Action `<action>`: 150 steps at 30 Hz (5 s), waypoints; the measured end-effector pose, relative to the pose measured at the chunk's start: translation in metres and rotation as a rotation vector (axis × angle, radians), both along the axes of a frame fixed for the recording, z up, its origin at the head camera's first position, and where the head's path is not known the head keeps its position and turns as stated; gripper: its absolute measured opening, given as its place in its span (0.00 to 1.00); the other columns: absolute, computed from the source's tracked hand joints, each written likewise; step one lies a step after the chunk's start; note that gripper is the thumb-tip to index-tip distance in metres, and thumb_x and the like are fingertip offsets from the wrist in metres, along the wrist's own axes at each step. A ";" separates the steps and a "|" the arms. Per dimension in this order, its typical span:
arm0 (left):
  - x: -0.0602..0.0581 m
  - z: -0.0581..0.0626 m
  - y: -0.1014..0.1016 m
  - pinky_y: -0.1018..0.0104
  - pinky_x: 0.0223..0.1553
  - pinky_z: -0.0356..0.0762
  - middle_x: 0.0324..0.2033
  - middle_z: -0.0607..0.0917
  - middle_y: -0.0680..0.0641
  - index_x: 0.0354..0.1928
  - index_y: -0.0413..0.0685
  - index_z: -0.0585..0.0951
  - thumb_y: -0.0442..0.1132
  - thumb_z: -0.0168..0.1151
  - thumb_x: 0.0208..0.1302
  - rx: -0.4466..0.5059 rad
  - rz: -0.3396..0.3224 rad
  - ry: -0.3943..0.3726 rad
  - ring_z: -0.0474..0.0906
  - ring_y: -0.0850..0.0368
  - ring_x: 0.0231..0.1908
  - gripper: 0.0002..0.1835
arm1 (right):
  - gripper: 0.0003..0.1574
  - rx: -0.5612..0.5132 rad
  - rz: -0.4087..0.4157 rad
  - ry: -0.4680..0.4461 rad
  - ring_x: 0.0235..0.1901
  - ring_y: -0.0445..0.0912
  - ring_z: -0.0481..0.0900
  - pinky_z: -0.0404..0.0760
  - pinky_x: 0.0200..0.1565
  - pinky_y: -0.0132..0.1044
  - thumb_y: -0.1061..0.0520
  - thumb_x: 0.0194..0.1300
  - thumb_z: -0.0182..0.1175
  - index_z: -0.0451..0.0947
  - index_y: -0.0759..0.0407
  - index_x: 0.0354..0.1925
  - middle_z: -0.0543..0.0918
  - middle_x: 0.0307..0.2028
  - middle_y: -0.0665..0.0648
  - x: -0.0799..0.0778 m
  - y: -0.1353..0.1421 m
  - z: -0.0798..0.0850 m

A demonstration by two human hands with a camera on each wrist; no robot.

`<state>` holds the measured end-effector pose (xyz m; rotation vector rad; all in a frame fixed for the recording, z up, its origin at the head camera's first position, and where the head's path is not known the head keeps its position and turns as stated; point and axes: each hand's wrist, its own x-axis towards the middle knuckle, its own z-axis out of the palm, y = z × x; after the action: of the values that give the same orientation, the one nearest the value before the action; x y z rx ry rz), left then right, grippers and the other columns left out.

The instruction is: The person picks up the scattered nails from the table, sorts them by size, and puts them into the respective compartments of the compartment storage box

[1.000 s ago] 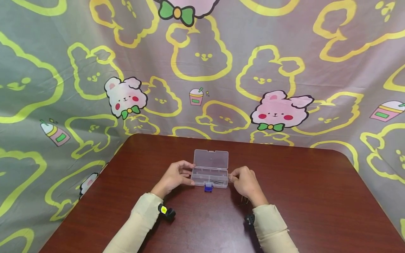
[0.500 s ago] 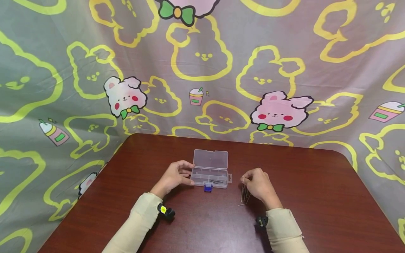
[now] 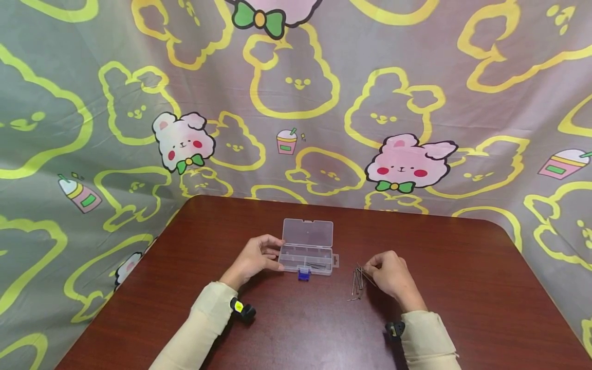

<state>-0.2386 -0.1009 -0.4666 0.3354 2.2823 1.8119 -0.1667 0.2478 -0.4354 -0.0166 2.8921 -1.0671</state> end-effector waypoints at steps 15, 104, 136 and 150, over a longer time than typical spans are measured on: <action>-0.002 -0.003 -0.001 0.55 0.50 0.81 0.51 0.83 0.41 0.51 0.36 0.82 0.20 0.81 0.38 -0.002 0.004 -0.002 0.82 0.45 0.46 0.32 | 0.06 0.076 0.003 -0.032 0.36 0.50 0.81 0.80 0.39 0.51 0.61 0.60 0.69 0.86 0.56 0.26 0.86 0.31 0.53 0.005 0.004 -0.009; 0.001 -0.004 0.000 0.52 0.53 0.79 0.52 0.83 0.40 0.51 0.36 0.81 0.20 0.80 0.39 -0.004 0.012 0.023 0.82 0.45 0.46 0.31 | 0.12 -0.098 0.048 0.089 0.30 0.47 0.74 0.71 0.30 0.40 0.64 0.74 0.56 0.85 0.67 0.39 0.84 0.34 0.59 -0.028 -0.060 0.000; 0.002 -0.005 0.000 0.52 0.52 0.80 0.53 0.83 0.39 0.51 0.35 0.81 0.20 0.80 0.41 0.025 0.005 -0.004 0.81 0.42 0.48 0.31 | 0.21 0.076 0.031 0.235 0.21 0.43 0.70 0.71 0.26 0.39 0.61 0.67 0.65 0.84 0.56 0.16 0.87 0.28 0.52 -0.059 -0.117 -0.011; 0.000 -0.005 0.000 0.52 0.52 0.80 0.53 0.83 0.39 0.52 0.35 0.81 0.21 0.80 0.41 0.012 0.005 0.009 0.81 0.44 0.47 0.31 | 0.10 -0.037 0.007 0.190 0.21 0.45 0.70 0.69 0.25 0.38 0.60 0.70 0.63 0.90 0.61 0.36 0.88 0.32 0.56 -0.049 -0.082 0.005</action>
<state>-0.2381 -0.1010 -0.4716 0.3414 2.2810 1.8307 -0.2159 0.1655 -0.4304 -0.1374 3.0347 -1.1794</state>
